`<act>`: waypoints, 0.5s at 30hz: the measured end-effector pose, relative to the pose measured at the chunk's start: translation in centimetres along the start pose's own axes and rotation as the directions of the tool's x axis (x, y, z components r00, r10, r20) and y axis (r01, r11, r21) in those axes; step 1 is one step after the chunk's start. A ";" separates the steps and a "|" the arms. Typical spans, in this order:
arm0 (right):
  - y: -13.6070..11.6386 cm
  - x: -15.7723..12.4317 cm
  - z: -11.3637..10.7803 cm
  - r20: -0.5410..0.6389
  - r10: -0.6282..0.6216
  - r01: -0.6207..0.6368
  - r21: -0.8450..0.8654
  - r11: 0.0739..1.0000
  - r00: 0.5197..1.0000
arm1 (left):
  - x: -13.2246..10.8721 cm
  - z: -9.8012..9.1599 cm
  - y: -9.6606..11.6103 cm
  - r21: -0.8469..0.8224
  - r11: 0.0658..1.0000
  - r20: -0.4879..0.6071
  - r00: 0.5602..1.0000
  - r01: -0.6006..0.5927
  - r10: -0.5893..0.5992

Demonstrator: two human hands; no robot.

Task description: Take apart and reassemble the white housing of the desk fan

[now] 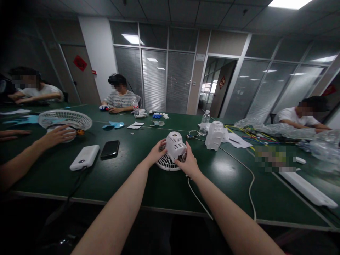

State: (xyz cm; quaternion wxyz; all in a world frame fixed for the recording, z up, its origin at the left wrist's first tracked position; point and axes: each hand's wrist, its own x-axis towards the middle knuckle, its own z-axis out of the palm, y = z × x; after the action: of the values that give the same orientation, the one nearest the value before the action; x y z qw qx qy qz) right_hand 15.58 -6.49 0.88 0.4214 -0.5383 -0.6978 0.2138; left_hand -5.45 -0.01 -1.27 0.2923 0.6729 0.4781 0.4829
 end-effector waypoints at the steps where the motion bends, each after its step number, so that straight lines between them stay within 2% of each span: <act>1: -0.1 -0.2 0.1 -0.010 0.008 -0.008 -0.004 1.000 1.000 | 0.0 0.0 0.0 -0.009 1.000 -0.005 1.000 0.000 0.000; 10: -1.1 -1.3 0.5 -0.022 0.066 -0.066 0.008 0.998 0.998 | 0.3 0.1 -0.8 0.071 0.996 -0.119 0.991 0.062 -0.053; 15: -2.2 -2.0 0.7 -0.010 0.096 -0.096 0.069 0.993 0.995 | 0.2 0.0 -0.9 0.121 0.990 -0.172 0.984 0.070 -0.049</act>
State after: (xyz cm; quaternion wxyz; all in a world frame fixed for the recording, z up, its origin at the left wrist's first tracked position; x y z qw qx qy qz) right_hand 13.86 -9.01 1.43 0.4334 -0.5578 -0.6606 0.2541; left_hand -5.79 0.48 -1.95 0.2218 0.6321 0.5506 0.4981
